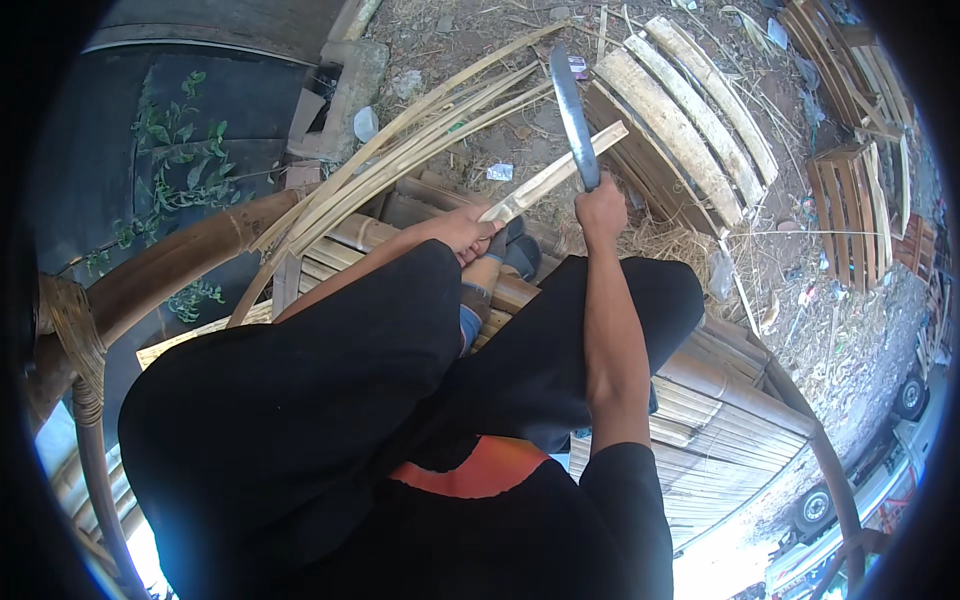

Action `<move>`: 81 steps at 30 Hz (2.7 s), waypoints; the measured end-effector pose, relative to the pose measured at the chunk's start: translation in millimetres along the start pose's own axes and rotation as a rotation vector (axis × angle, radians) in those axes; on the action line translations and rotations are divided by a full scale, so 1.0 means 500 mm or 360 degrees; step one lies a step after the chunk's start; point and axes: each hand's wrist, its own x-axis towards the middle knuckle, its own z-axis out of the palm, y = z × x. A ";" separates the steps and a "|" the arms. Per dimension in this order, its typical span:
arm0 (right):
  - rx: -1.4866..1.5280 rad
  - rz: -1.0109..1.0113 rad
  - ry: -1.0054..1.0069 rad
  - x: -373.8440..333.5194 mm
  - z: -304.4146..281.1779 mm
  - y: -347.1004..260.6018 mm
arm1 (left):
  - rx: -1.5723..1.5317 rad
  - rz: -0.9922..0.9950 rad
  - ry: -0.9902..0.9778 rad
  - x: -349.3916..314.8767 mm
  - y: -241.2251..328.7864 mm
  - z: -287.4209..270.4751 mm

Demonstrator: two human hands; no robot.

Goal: The person shaves a thin bamboo slat using a large knife by pulling the blade along the length of the wood while holding it by hand and supporting it on a bamboo bench.

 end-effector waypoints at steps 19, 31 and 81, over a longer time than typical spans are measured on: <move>-0.0075 -0.0457 -0.0089 -0.105 -0.009 -0.041 | 0.0353 0.0171 0.0267 0.024 -0.029 0.001; -0.0083 -0.0502 -0.0111 -0.092 -0.019 -0.033 | 0.0754 0.0332 0.0495 0.037 -0.029 0.013; 0.0013 -0.0425 -0.0222 -0.168 -0.029 -0.068 | 0.1205 0.0356 0.0769 0.043 -0.047 0.025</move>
